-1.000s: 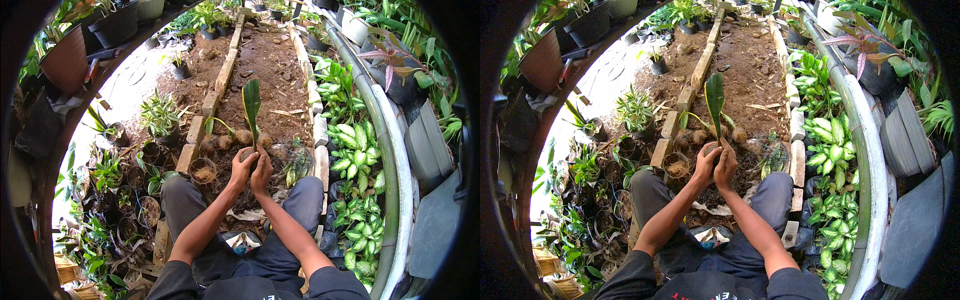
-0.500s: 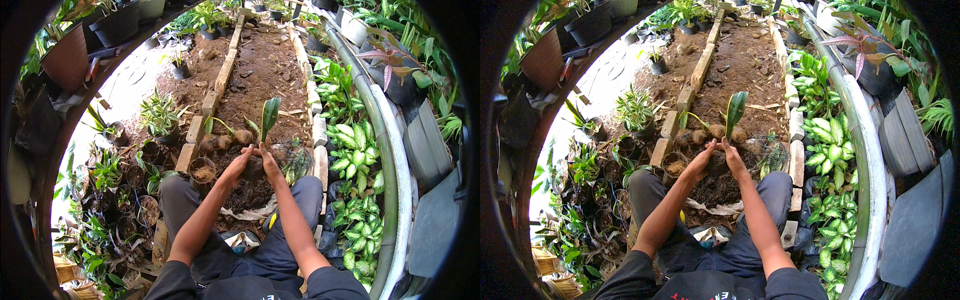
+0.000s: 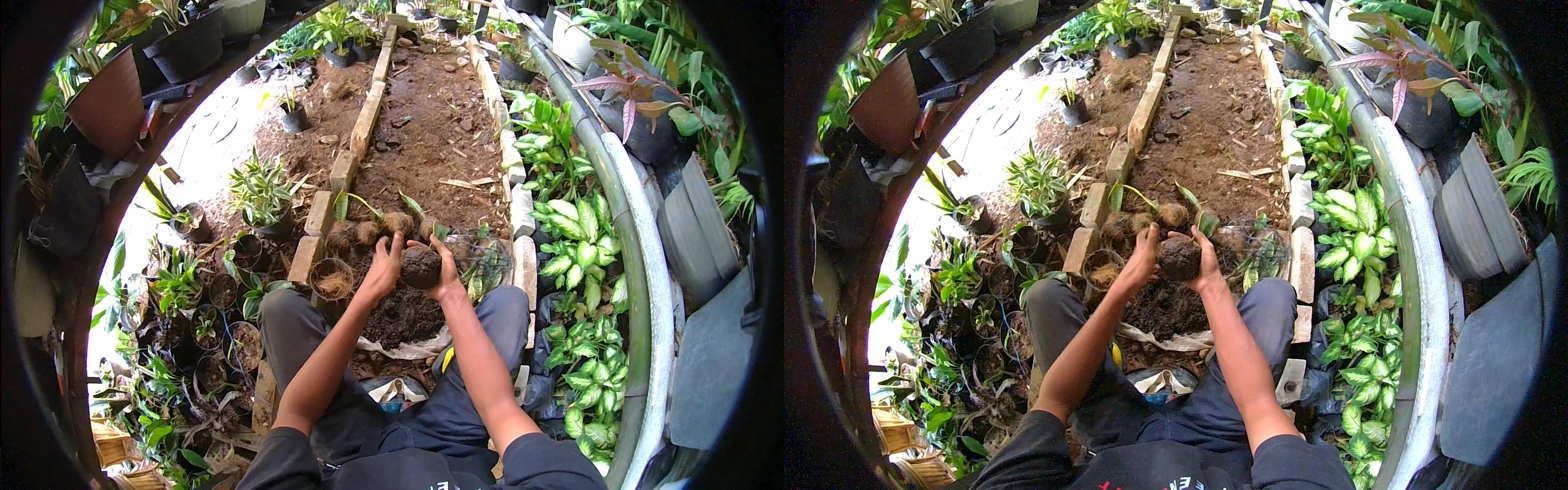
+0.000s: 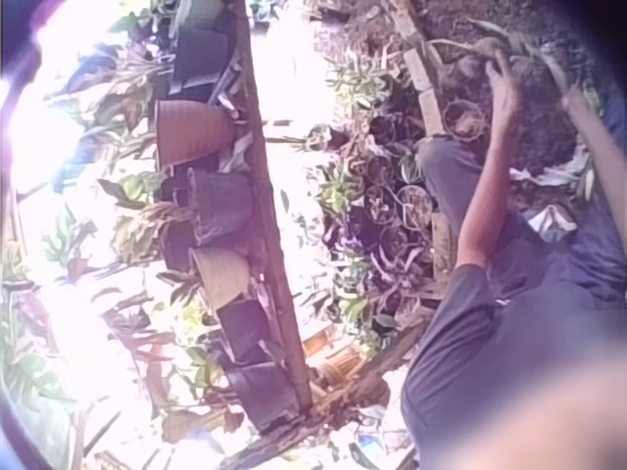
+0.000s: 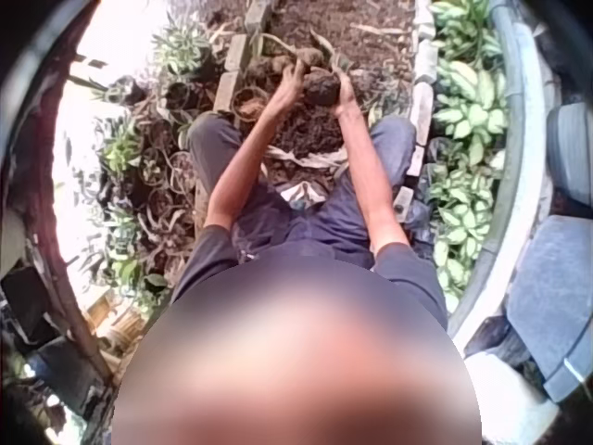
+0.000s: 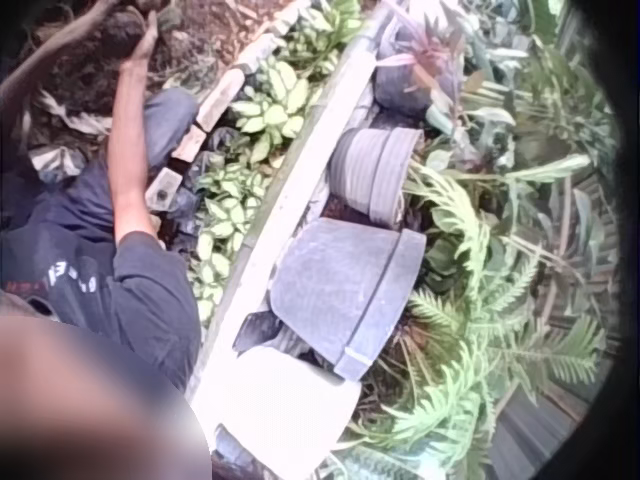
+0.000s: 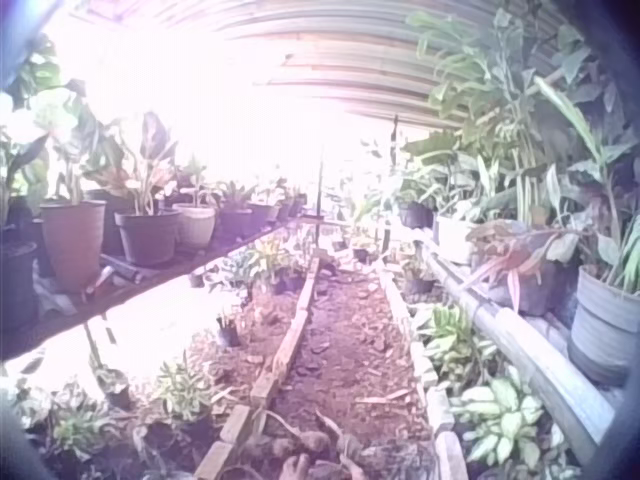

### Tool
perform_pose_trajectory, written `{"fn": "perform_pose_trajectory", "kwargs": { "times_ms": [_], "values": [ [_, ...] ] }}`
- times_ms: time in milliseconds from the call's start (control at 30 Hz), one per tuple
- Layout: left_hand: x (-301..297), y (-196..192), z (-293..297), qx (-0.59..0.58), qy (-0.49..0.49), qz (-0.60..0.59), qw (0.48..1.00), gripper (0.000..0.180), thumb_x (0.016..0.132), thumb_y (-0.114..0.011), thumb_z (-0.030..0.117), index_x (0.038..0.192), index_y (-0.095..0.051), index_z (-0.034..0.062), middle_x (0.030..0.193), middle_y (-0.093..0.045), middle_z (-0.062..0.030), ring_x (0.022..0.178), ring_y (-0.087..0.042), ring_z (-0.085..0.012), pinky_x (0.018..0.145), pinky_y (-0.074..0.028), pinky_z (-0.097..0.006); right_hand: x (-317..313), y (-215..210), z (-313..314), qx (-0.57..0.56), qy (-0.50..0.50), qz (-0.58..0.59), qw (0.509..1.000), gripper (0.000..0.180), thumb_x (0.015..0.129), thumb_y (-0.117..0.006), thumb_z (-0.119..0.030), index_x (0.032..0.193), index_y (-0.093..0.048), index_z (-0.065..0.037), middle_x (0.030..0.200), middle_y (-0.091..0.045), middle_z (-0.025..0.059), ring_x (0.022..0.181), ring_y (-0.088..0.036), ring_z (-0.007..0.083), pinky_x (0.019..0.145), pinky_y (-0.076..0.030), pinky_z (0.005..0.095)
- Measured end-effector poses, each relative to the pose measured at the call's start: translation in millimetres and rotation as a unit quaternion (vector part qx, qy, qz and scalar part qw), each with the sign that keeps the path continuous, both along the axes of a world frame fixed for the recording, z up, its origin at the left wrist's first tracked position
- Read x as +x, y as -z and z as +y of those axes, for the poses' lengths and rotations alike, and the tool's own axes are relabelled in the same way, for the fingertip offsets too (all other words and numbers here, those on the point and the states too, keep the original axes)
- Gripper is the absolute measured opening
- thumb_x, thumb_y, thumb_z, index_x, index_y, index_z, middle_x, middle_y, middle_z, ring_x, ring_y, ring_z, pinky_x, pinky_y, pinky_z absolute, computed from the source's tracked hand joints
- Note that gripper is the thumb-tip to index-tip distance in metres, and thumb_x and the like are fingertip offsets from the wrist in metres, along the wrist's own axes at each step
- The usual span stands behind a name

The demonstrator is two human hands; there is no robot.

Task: The person sits on the ground in a garden bed and repeatedly packs soil around small plants with their hands. They handle each plant individually, pressing soil into the root ball and around the base, then place the plants into the prepared bed.

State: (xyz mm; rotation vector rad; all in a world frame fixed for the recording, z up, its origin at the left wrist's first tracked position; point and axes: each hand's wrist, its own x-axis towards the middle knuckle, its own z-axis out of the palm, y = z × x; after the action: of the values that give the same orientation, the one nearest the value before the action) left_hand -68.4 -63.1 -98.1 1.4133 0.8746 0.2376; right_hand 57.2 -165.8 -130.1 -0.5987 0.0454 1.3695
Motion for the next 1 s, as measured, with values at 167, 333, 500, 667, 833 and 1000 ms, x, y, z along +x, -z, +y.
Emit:
{"fn": "perform_pose_trajectory", "kwargs": {
  "times_ms": [167,333,500,667,833,1000],
  "values": [
    [-8.3,8.0,-22.3,0.548,0.039,-0.13,0.826,0.066,0.088,-0.066,0.044,0.145,-0.048,0.0168,0.154,-0.034,-0.0208,0.139,-0.038,-0.0429,0.113,-0.032,-0.054,-15.4,-3.1,0.3,-0.033,0.0,0.041,0.999,0.044,0.099,-0.05,-0.048,0.117,-0.065,-0.01,0.104,-0.07,0.0057,0.091,-0.068,0.0232,0.082,-0.058,0.0397],
    [-1.5,20.1,-32.6,0.598,0.024,-0.186,0.78,0.043,0.086,-0.072,0.034,0.124,-0.067,0.0135,0.137,-0.056,-0.0138,0.13,-0.049,-0.0379,0.109,-0.04,-0.051,-11.9,34.0,6.2,0.11,-0.037,0.038,0.993,0.039,0.102,-0.048,-0.043,0.121,-0.062,-0.012,0.108,-0.067,0.0044,0.097,-0.066,0.0198,0.084,-0.057,0.0369],
    [-3.6,35.1,-36.5,0.589,-0.035,-0.237,0.771,0.026,0.082,-0.074,0.015,0.106,-0.073,0.0082,0.111,-0.068,-0.0103,0.107,-0.062,-0.0329,0.097,-0.05,-0.046,-6.6,65.4,9.4,0.012,-0.007,0.013,1.0,0.037,0.102,-0.051,-0.04,0.116,-0.064,-0.008,0.105,-0.068,0.0042,0.091,-0.067,0.0171,0.079,-0.058,0.0337],
    [-3.4,45.7,-38.1,0.561,-0.049,-0.243,0.789,0.021,0.08,-0.074,0.016,0.098,-0.072,0.0073,0.104,-0.067,-0.0099,0.103,-0.062,-0.0319,0.092,-0.052,-0.046,-14.2,64.4,9.8,0.038,-0.015,0.027,0.999,0.037,0.103,-0.051,-0.039,0.108,-0.065,-0.005,0.097,-0.068,0.0043,0.085,-0.067,0.0151,0.074,-0.058,0.0308],
    [-1.8,50.2,-37.8,0.559,-0.043,-0.217,0.799,0.022,0.077,-0.074,0.019,0.094,-0.07,0.0068,0.101,-0.067,-0.0099,0.102,-0.063,-0.0319,0.09,-0.052,-0.046,-15.4,70.0,7.7,0.009,0.005,0.028,1.0,0.029,0.103,-0.048,-0.032,0.101,-0.065,-0.009,0.09,-0.067,0.0037,0.08,-0.066,0.0155,0.07,-0.057,0.0308],
    [-4.1,49.0,-38.0,0.545,-0.05,-0.228,0.805,0.024,0.073,-0.075,0.018,0.094,-0.07,0.0066,0.101,-0.067,-0.011,0.102,-0.063,-0.0321,0.091,-0.052,-0.046,-14.6,72.1,5.5,-0.01,0.006,0.008,1.0,0.023,0.103,-0.047,-0.025,0.108,-0.063,-0.009,0.096,-0.065,0.004,0.079,-0.065,0.0149,0.07,-0.058,0.0317]
  ]
}}
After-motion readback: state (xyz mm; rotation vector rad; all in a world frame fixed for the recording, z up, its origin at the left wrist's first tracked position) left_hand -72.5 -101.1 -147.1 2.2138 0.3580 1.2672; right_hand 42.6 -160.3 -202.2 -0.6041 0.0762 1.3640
